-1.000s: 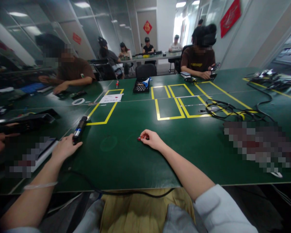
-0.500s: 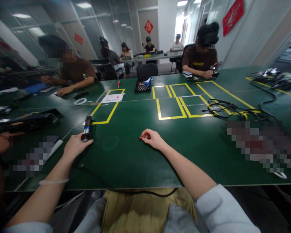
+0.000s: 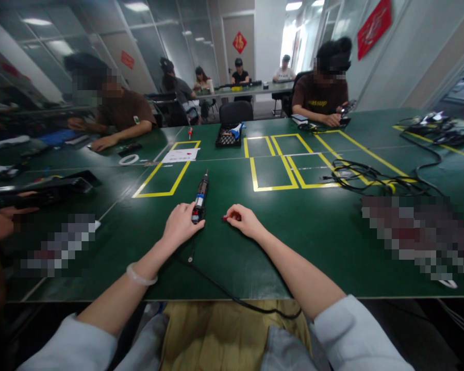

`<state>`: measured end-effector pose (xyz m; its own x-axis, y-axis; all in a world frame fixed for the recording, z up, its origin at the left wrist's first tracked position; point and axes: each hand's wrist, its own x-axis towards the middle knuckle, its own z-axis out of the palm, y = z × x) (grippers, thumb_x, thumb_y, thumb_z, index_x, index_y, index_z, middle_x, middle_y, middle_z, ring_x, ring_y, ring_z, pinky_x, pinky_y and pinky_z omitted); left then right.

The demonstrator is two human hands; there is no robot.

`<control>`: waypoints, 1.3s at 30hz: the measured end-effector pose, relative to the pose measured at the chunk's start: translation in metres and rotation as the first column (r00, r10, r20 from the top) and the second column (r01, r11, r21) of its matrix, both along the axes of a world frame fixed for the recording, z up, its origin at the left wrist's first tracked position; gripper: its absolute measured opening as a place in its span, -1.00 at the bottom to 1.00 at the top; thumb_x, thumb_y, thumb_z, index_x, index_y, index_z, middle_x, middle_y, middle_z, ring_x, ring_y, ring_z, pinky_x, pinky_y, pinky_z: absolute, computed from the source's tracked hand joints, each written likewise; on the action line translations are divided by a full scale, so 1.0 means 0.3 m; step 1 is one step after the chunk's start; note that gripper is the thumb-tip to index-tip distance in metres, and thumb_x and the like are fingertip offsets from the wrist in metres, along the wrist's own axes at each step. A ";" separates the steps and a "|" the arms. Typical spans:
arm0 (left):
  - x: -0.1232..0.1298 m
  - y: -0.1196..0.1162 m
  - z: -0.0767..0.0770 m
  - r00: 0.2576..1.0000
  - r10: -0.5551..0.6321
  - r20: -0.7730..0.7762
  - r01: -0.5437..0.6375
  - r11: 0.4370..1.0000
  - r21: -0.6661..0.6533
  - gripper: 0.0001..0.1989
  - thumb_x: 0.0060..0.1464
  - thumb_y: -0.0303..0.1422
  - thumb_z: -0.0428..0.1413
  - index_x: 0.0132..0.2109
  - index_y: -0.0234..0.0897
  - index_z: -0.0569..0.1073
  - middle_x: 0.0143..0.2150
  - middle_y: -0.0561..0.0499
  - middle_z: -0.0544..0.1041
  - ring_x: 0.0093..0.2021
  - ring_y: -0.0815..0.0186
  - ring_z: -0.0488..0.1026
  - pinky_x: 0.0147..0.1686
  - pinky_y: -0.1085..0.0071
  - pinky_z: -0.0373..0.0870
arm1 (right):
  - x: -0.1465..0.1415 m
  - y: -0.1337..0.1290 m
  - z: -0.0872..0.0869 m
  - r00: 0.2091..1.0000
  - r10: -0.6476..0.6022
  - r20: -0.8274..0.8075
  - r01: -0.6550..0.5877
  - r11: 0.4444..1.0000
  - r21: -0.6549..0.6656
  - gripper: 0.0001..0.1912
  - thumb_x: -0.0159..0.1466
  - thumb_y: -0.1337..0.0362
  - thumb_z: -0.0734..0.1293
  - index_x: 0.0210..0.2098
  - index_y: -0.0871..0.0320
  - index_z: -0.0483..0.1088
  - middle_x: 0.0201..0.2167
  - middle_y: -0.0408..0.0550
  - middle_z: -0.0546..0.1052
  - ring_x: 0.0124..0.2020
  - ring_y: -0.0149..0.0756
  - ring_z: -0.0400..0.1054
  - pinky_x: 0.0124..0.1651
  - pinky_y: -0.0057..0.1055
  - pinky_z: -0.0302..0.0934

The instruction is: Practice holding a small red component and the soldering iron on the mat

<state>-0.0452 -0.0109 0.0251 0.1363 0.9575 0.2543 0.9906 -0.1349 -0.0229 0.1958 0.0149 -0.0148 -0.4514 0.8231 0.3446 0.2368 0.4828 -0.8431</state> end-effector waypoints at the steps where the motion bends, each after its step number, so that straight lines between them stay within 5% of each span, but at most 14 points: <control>1: 0.034 0.000 0.000 0.999 -0.031 0.015 0.031 1.000 0.003 -0.49 -0.03 -0.12 0.09 0.03 -0.31 0.33 -0.13 -0.15 0.39 -0.08 0.10 0.34 0.00 0.22 0.27 | 0.000 0.001 -0.001 1.000 -0.007 0.001 0.007 1.000 0.012 -0.95 0.18 0.36 0.30 -0.32 0.17 0.37 -0.40 -0.15 0.39 -0.44 -0.43 0.23 -0.32 -0.48 0.16; 11: 0.224 -0.006 -0.027 0.969 -0.221 0.108 0.219 0.975 0.028 -0.49 -0.03 -0.19 0.11 0.06 -0.30 0.30 -0.12 -0.12 0.40 -0.03 0.14 0.35 0.20 0.16 0.09 | -0.003 0.007 -0.017 0.996 -0.079 0.030 0.075 0.992 0.099 -0.92 0.16 0.43 0.30 -0.34 0.15 0.35 -0.40 -0.16 0.35 -0.42 -0.41 0.24 -0.30 -0.46 0.15; 22: 0.225 -0.013 -0.052 0.968 -0.222 0.113 0.218 0.975 0.046 -0.41 0.01 -0.18 0.08 0.17 -0.32 0.22 -0.02 -0.16 0.38 0.05 0.12 0.32 0.26 0.15 -0.01 | 0.003 -0.008 0.000 0.995 -0.086 0.048 0.083 0.995 0.062 -0.94 0.20 0.38 0.32 -0.33 0.18 0.46 -0.39 -0.11 0.40 -0.40 -0.39 0.31 -0.28 -0.43 0.21; 39: 0.199 0.003 -0.020 0.987 -0.159 0.021 0.158 0.987 0.024 -0.38 0.13 -0.05 -0.04 0.25 -0.29 0.19 -0.09 -0.18 0.37 -0.06 0.10 0.33 0.03 0.18 0.17 | 0.018 -0.008 0.002 0.997 -0.071 0.012 0.071 0.997 0.028 -0.83 0.27 0.28 0.28 -0.19 0.17 0.46 -0.32 -0.08 0.44 -0.37 -0.39 0.29 -0.25 -0.42 0.19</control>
<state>0.0145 -0.0100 0.0190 0.2799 0.9182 0.2804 0.9570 -0.2900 -0.0055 0.2011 0.0124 -0.0142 -0.3965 0.8438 0.3617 0.2823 0.4869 -0.8266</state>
